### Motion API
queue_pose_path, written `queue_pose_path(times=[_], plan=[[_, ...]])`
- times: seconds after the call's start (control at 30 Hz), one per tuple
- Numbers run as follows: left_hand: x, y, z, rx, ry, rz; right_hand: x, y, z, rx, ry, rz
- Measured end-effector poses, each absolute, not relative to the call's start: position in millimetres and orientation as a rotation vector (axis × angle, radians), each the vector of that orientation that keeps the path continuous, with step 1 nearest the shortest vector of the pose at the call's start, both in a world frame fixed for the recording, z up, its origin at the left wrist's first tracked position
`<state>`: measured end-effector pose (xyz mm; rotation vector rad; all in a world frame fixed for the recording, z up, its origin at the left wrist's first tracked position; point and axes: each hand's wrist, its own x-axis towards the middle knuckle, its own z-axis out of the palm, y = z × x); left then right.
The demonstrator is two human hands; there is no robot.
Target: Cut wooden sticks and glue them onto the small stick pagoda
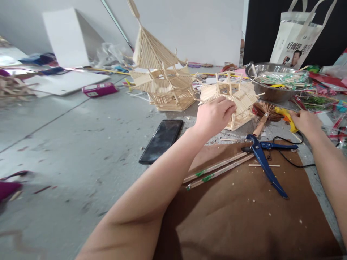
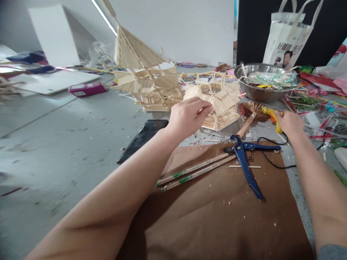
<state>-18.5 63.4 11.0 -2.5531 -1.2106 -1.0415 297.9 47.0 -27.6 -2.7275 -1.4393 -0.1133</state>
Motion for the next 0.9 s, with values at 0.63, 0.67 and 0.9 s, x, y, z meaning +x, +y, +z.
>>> queue_pose_path(times=[0.63,0.67,0.9], plan=[[-50.1,57.5,33.7,-2.364,-1.284,-1.356,294.1,39.2,-19.0,-2.466,-1.442,-0.188],[-51.6,57.2,34.9,-2.359,-1.309,-1.364,291.6,38.6,-17.1,-2.407,-1.454,-0.212],[-63.3,58.8,60.5,-2.403,-1.528,-1.269,254.2,33.4,2.8,-2.020,-1.699,-0.389]])
